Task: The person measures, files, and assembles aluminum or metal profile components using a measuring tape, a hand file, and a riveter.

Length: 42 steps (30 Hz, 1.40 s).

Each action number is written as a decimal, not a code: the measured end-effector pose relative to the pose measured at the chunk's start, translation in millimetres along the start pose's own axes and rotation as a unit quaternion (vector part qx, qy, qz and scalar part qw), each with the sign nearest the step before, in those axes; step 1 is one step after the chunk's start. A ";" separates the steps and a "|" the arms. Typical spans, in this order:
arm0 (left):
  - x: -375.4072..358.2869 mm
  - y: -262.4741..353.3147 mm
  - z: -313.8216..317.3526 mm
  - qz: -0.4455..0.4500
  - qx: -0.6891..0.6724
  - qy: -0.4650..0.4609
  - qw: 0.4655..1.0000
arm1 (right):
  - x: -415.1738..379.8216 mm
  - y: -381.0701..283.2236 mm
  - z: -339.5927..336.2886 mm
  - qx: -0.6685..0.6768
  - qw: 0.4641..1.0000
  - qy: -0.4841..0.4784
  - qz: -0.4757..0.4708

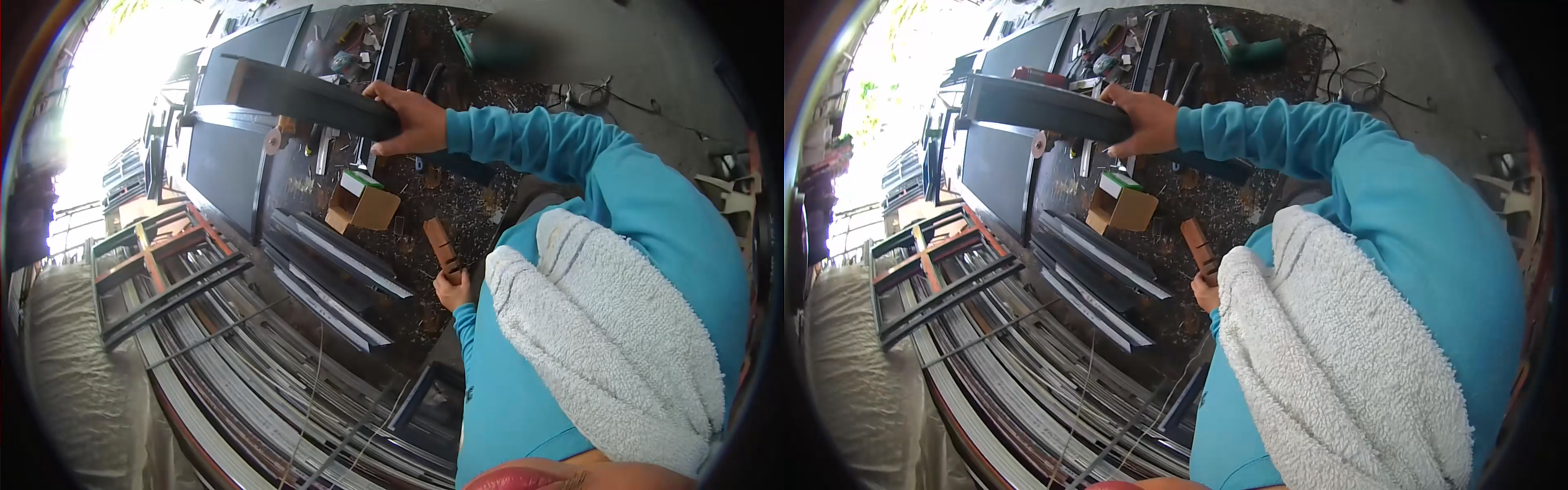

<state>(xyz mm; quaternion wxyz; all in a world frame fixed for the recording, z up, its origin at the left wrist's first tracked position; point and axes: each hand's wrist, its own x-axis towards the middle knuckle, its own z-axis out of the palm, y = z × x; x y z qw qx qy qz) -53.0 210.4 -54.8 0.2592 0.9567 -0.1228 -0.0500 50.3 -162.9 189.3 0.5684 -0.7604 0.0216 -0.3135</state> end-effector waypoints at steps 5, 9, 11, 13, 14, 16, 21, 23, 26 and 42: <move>5.3 10.5 -5.0 0.003 0.002 -0.023 1.000 | 3.1 4.4 -3.6 -0.019 1.000 -0.005 -0.006; 0.4 3.6 -2.2 -0.036 -0.036 -0.013 0.999 | 3.8 8.0 -10.8 -0.002 1.000 -0.003 0.008; 1.2 16.7 -18.4 -0.013 -0.033 -0.020 0.999 | 1.0 18.5 -11.2 0.001 1.000 0.002 0.030; 4.9 16.8 -22.8 -0.006 -0.040 -0.038 0.998 | -8.9 32.3 -12.8 0.006 0.998 -0.005 0.059; 2.9 15.3 -24.8 -0.005 -0.044 -0.046 0.998 | -16.0 41.5 -11.9 0.010 0.997 -0.012 0.074; 6.7 9.3 -22.7 0.023 -0.027 -0.023 0.999 | -25.9 63.3 -8.9 0.039 0.996 -0.006 0.082; 53.6 81.6 -43.6 -0.087 -0.265 -0.006 0.960 | -27.4 78.8 -38.4 0.149 0.980 -0.105 0.085; 89.7 152.4 -72.5 -0.003 -0.405 -0.025 0.914 | -27.1 75.1 -46.5 0.154 0.976 -0.142 0.055; 132.2 267.5 -101.8 0.110 -0.627 0.068 0.768 | -26.4 35.2 -50.1 0.046 0.957 -0.286 -0.018; 10.5 315.2 -324.1 0.244 -0.282 0.437 0.819 | 1.7 221.4 -5.0 -0.258 0.790 -0.554 0.049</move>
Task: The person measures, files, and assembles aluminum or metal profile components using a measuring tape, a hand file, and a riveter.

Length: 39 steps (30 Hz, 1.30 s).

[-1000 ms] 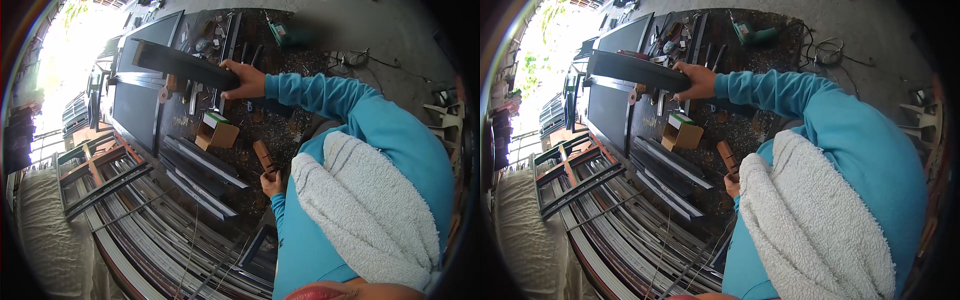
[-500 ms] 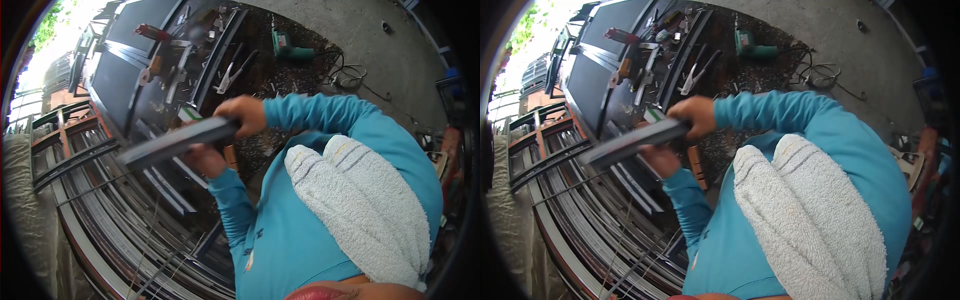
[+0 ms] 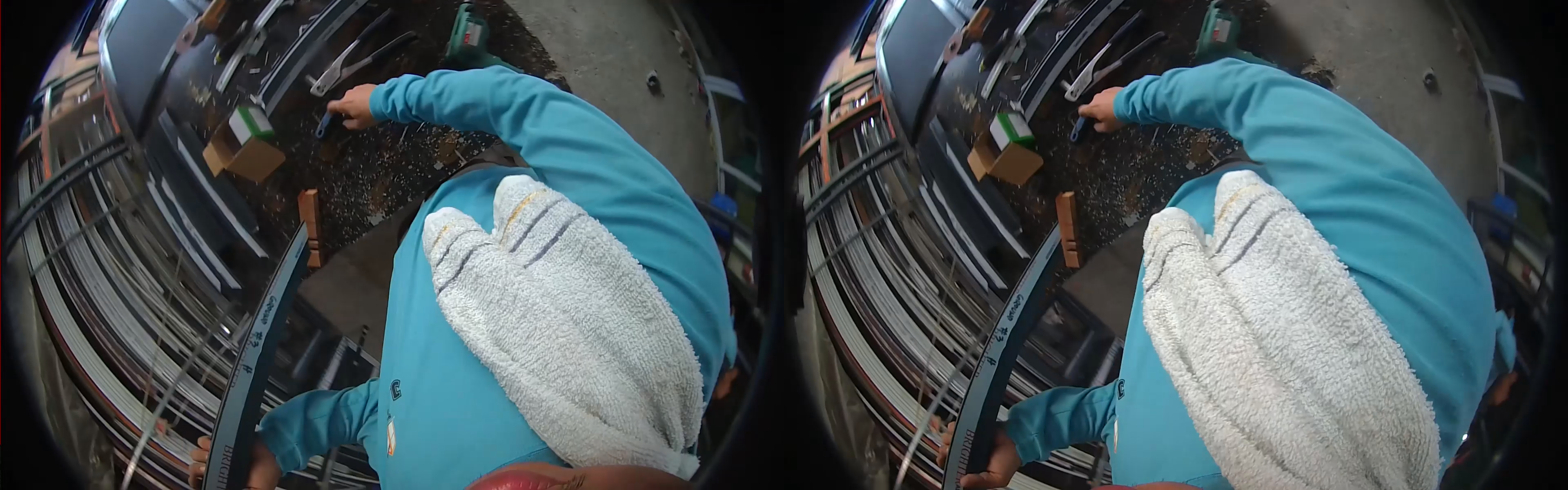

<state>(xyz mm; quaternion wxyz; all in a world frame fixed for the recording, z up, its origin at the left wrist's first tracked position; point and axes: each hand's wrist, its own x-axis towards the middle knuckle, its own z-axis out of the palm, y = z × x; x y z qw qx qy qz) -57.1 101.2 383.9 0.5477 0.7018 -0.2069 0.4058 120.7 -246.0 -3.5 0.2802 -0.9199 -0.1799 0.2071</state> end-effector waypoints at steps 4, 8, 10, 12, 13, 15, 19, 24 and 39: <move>-32.1 33.3 -12.1 -0.220 -0.118 0.002 0.968 | 42.7 -4.2 27.3 0.000 0.999 0.005 0.049; -83.4 -32.8 -8.8 -0.263 -0.003 -0.003 0.965 | 57.6 14.1 28.0 0.326 0.924 -0.102 0.171; -106.7 -70.0 -13.1 -0.270 0.227 -0.094 0.931 | 26.2 19.6 26.5 0.473 0.863 -0.057 0.167; -141.5 -102.7 -7.9 -0.368 0.023 -0.030 0.929 | -24.5 -6.7 -0.6 0.528 0.829 -0.010 0.182; -158.5 -120.3 -5.0 -0.409 -0.071 0.015 0.909 | -46.0 -11.3 -11.4 0.544 0.824 -0.013 0.158; -171.6 -153.7 13.9 -0.427 -0.047 -0.019 0.903 | -82.9 -24.9 -41.4 0.570 0.807 -0.013 0.152; -192.3 -202.3 39.8 -0.461 -0.044 -0.038 0.885 | -150.1 -36.1 -105.9 0.670 0.729 -0.101 0.096; -137.1 -179.3 129.1 -0.558 -0.187 -0.014 0.808 | -223.1 -54.5 -137.2 0.630 0.767 -0.116 -0.041; -124.1 -230.4 192.5 -0.507 -0.131 -0.065 0.850 | -112.5 -67.4 -90.9 0.471 0.822 0.274 -0.164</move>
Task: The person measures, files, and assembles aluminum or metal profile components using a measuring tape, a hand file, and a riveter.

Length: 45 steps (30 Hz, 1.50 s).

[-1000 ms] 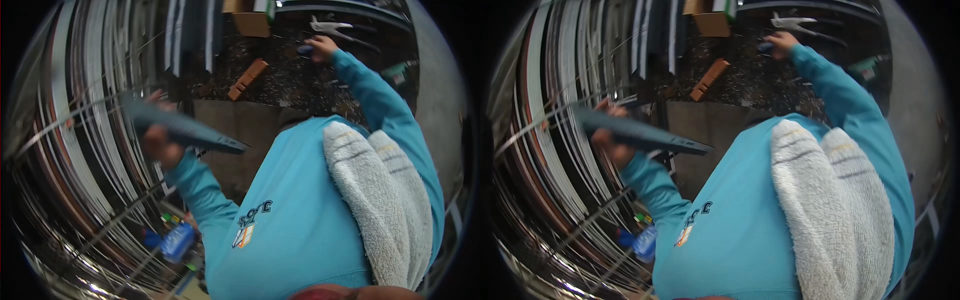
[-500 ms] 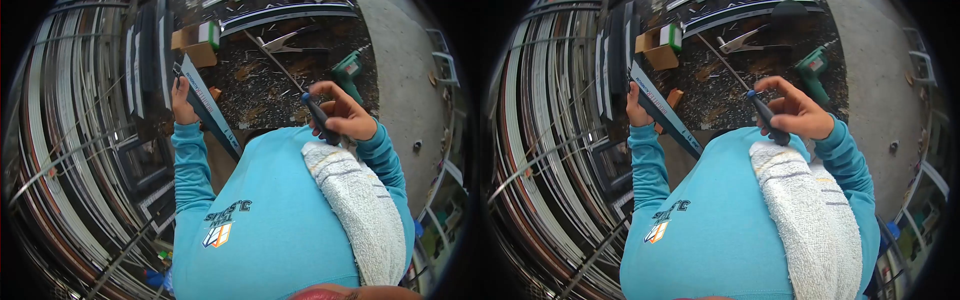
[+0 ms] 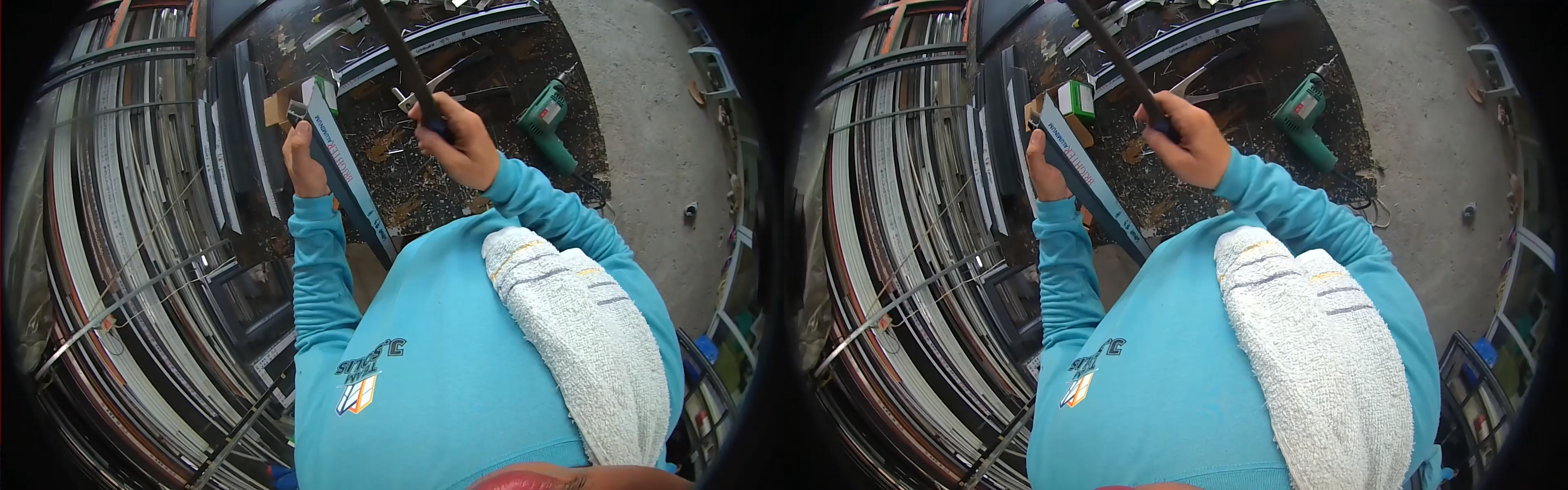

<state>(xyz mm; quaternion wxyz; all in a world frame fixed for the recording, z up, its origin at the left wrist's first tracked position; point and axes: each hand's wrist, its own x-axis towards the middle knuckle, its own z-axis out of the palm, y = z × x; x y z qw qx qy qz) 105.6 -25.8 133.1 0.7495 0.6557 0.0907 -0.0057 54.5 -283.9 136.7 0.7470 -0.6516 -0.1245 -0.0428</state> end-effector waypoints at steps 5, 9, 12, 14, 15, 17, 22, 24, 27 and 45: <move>-3.9 2.0 5.6 0.003 0.038 -0.023 0.999 | 45.6 8.0 30.2 0.086 0.996 -0.011 0.007; -8.3 6.4 18.6 0.030 0.057 -0.073 0.995 | 86.3 22.0 47.9 0.092 0.994 -0.030 -0.041; -10.9 7.7 25.2 0.019 0.029 -0.083 0.996 | 95.3 26.8 52.6 0.131 0.988 -0.075 -0.045; -7.7 5.3 24.2 0.022 0.025 -0.079 0.996 | 95.8 35.2 51.9 0.134 0.985 -0.076 -0.072; -5.6 -1.0 21.1 0.030 0.033 -0.075 0.996 | 94.2 39.1 50.9 0.136 0.984 -0.076 -0.085; -3.5 -5.8 16.6 0.029 0.039 -0.063 0.997 | 82.9 33.1 36.7 0.006 0.995 -0.037 -0.092; 9.7 -22.2 2.5 0.042 0.065 0.043 0.996 | 44.7 24.4 18.2 -0.147 0.977 -0.003 -0.157; 13.5 -25.0 3.5 0.042 0.062 0.074 0.994 | 29.7 17.5 23.0 -0.188 0.969 -0.032 -0.156; 14.8 -16.9 18.0 0.023 0.035 0.064 0.997 | 14.9 15.5 33.3 -0.191 0.973 -0.080 -0.098; -29.4 15.0 41.2 0.117 0.264 -0.104 0.952 | 51.7 9.2 -45.4 0.096 0.976 -0.121 0.151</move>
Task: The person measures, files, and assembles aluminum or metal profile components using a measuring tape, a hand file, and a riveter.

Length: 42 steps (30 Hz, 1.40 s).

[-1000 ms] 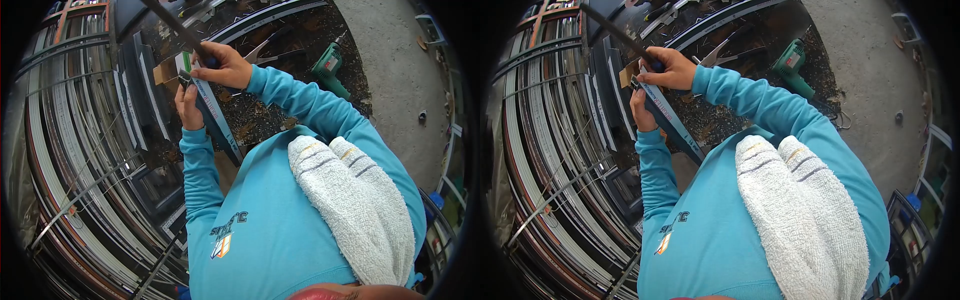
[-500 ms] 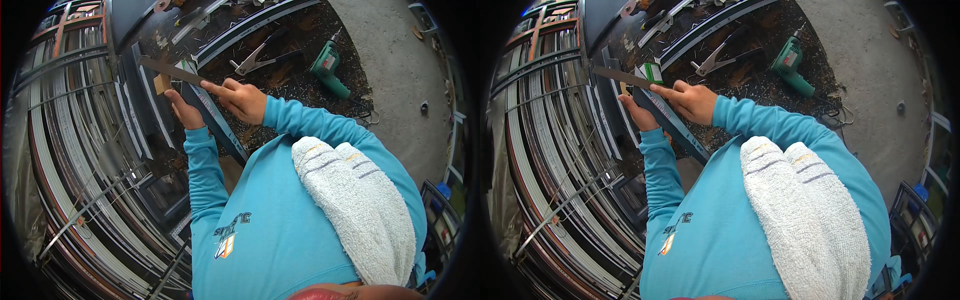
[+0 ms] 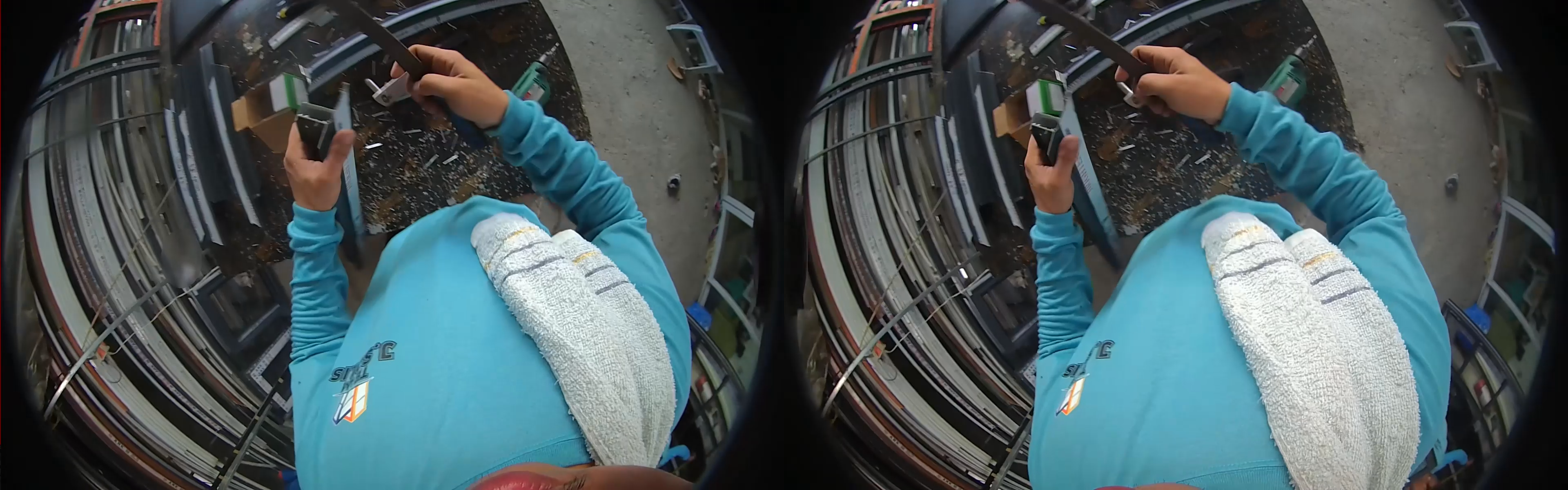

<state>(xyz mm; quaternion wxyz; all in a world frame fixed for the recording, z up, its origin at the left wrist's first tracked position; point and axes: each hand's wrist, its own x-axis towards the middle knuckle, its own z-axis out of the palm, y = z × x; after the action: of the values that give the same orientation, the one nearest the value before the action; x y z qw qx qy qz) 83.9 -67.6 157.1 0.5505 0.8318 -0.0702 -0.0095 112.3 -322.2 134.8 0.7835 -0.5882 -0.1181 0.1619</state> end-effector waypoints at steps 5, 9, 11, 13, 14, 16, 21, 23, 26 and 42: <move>-43.4 27.1 24.6 -0.001 0.116 -0.140 0.983 | -39.9 -20.7 -3.4 -0.108 0.976 -0.129 0.135; -72.5 29.6 15.2 0.019 0.208 -0.219 0.953 | -67.8 -39.8 11.2 -0.157 0.945 -0.147 0.248; -81.6 27.0 4.5 0.027 0.213 -0.238 0.947 | -84.9 -61.1 8.4 -0.177 0.938 -0.141 0.263; -91.8 15.1 -6.1 0.041 0.226 -0.254 0.940 | -93.9 -76.6 1.8 -0.319 0.897 -0.213 0.220; -97.3 10.1 -9.1 0.047 0.211 -0.254 0.943 | -95.8 -88.2 3.8 -0.345 0.876 -0.239 0.239; -105.2 2.4 -12.9 0.065 0.180 -0.252 0.948 | -99.5 -108.3 9.7 -0.397 0.827 -0.288 0.274; -115.5 -9.1 -19.0 0.045 0.237 -0.306 0.921 | -115.4 -104.8 16.1 -0.446 0.793 -0.294 0.292; -116.2 -8.0 -20.0 0.041 0.229 -0.310 0.922 | -114.8 -105.9 21.0 -0.465 0.782 -0.301 0.287; -121.9 -8.7 -20.4 0.040 0.227 -0.318 0.920 | -116.6 -107.2 24.5 -0.491 0.767 -0.301 0.283; -133.2 -14.9 -12.6 0.112 0.230 -0.311 0.915 | -127.9 -22.2 78.5 -0.400 0.866 -0.278 0.111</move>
<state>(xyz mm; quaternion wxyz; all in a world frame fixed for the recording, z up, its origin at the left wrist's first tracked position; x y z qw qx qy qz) -45.2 -33.4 140.3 0.2922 0.8771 -0.3304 -0.1899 -32.2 -308.7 178.8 0.3926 -0.7910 -0.3201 0.3432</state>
